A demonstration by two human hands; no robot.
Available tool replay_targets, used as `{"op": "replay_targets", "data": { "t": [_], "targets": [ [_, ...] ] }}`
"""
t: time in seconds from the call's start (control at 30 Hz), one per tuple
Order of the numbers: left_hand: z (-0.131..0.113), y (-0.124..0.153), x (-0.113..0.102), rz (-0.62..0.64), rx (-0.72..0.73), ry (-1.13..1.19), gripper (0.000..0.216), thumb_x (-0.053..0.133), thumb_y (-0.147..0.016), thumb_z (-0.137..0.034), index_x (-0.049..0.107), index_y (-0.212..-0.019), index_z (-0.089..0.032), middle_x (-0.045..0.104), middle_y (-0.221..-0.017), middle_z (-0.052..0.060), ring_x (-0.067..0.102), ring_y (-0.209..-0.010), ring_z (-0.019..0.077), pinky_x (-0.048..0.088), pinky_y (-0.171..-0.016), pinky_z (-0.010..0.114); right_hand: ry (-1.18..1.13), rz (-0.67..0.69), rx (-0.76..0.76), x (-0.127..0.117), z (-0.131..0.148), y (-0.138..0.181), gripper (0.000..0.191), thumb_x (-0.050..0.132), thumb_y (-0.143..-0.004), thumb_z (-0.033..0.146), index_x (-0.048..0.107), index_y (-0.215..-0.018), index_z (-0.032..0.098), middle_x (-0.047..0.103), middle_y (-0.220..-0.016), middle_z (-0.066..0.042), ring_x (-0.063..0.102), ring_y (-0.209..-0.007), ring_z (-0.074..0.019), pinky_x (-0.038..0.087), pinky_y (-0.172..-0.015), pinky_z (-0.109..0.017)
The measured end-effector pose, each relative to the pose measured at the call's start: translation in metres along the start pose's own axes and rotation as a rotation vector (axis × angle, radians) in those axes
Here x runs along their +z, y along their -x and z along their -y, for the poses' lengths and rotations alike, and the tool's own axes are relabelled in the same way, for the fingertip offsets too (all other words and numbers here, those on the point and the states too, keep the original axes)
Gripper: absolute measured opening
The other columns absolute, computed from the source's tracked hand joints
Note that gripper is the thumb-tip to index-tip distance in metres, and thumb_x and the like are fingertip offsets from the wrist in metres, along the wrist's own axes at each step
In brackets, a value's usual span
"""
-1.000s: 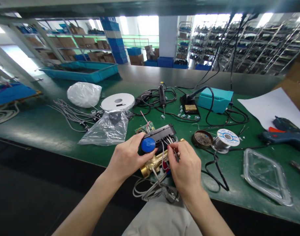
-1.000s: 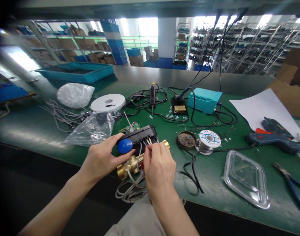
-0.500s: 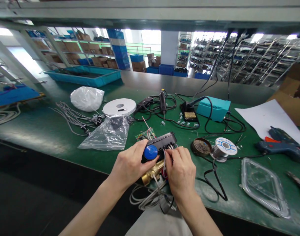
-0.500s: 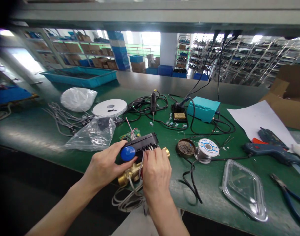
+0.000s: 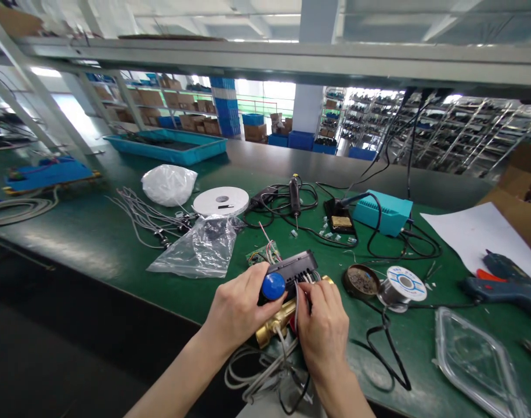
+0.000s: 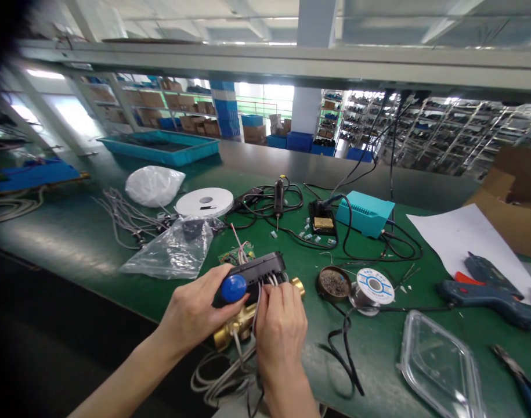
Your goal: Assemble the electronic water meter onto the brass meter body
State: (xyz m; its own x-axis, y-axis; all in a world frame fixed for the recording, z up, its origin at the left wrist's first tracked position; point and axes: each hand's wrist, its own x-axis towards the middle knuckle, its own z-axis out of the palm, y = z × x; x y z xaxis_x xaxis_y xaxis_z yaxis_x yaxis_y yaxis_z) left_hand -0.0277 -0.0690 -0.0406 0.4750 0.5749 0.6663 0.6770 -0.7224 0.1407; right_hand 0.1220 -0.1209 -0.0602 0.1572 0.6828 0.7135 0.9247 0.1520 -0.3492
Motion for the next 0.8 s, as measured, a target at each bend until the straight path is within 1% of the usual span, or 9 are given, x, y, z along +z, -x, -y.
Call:
{"op": "replay_targets", "data": {
  "t": [0.07,0.17,0.3,0.37,0.43,0.53,0.67,0.73,0.8],
  "targets": [
    [-0.001,0.001,0.0,0.016,-0.034,0.009,0.034,0.057,-0.085,-0.031,0.043,-0.113,-0.017,0.066,-0.097,0.01,0.067,-0.086,0.0242,0.056,-0.073,0.034,0.008,0.008,-0.014,-0.002,-0.002,0.001,0.009,0.051,-0.088,0.018,0.06,-0.086,0.018,0.058,-0.075,-0.005,0.054,-0.077,-0.0201,0.045,-0.068,-0.032],
    [-0.003,0.002,0.002,0.022,-0.078,0.028,0.033,0.057,-0.085,-0.031,0.043,-0.113,-0.018,0.065,-0.096,0.009,0.067,-0.087,0.0244,0.056,-0.073,0.035,0.001,0.007,-0.023,-0.002,-0.003,-0.001,0.008,0.052,-0.088,0.017,0.059,-0.084,0.018,0.057,-0.073,-0.005,0.053,-0.074,-0.0201,0.045,-0.067,-0.033],
    [-0.006,0.003,0.003,0.014,-0.092,0.048,0.035,0.057,-0.085,-0.03,0.044,-0.114,-0.016,0.064,-0.1,0.011,0.066,-0.091,0.0256,0.056,-0.075,0.037,-0.029,0.001,-0.017,0.004,-0.003,-0.004,0.01,0.05,-0.089,0.014,0.058,-0.083,0.017,0.057,-0.073,-0.005,0.053,-0.073,-0.0195,0.045,-0.067,-0.033],
    [-0.008,0.004,0.001,0.012,-0.102,0.074,0.035,0.057,-0.086,-0.029,0.044,-0.116,-0.016,0.064,-0.103,0.012,0.065,-0.094,0.0256,0.057,-0.078,0.037,-0.038,0.022,-0.036,0.002,-0.003,-0.005,0.008,0.051,-0.088,0.015,0.059,-0.085,0.017,0.058,-0.075,-0.005,0.053,-0.074,-0.0199,0.045,-0.068,-0.033],
    [-0.01,0.007,-0.001,0.01,-0.09,0.102,0.037,0.057,-0.087,-0.029,0.044,-0.119,-0.015,0.063,-0.107,0.013,0.063,-0.101,0.0256,0.056,-0.085,0.038,-0.073,0.079,-0.035,-0.007,-0.005,-0.004,0.007,0.052,-0.088,0.016,0.06,-0.088,0.018,0.059,-0.078,-0.005,0.054,-0.076,-0.0201,0.045,-0.068,-0.033],
    [-0.014,0.013,-0.005,-0.001,-0.007,0.113,0.041,0.053,-0.089,-0.029,0.042,-0.126,-0.012,0.059,-0.119,0.016,0.055,-0.115,0.0261,0.049,-0.099,0.041,-0.2,0.169,0.014,-0.032,-0.012,-0.008,0.007,0.054,-0.088,0.019,0.06,-0.087,0.02,0.06,-0.083,-0.004,0.055,-0.079,-0.0179,0.045,-0.069,-0.031],
    [-0.016,0.022,-0.006,-0.04,0.137,0.128,0.039,0.05,-0.09,-0.015,0.042,-0.127,-0.008,0.055,-0.126,0.017,0.046,-0.126,0.0248,0.04,-0.109,0.044,-0.343,0.246,0.017,-0.064,-0.021,-0.032,0.007,0.054,-0.088,0.02,0.061,-0.089,0.022,0.06,-0.084,-0.001,0.053,-0.079,-0.014,0.043,-0.069,-0.027],
    [-0.018,0.025,-0.006,-0.073,0.182,0.136,0.037,0.051,-0.088,-0.009,0.044,-0.124,-0.006,0.055,-0.126,0.017,0.043,-0.128,0.0245,0.038,-0.11,0.046,-0.386,0.36,-0.019,-0.07,-0.021,-0.049,0.011,0.053,-0.089,0.018,0.062,-0.093,0.023,0.061,-0.089,0.0,0.053,-0.084,-0.0137,0.043,-0.072,-0.027],
    [-0.019,0.027,-0.005,-0.099,0.207,0.139,0.035,0.052,-0.087,-0.007,0.047,-0.121,-0.004,0.055,-0.125,0.018,0.042,-0.129,0.0246,0.037,-0.111,0.046,-0.425,0.524,-0.093,-0.071,-0.018,-0.065,0.014,0.052,-0.09,0.018,0.064,-0.094,0.024,0.063,-0.091,0.0,0.052,-0.087,-0.0138,0.042,-0.076,-0.027]
  ]
}}
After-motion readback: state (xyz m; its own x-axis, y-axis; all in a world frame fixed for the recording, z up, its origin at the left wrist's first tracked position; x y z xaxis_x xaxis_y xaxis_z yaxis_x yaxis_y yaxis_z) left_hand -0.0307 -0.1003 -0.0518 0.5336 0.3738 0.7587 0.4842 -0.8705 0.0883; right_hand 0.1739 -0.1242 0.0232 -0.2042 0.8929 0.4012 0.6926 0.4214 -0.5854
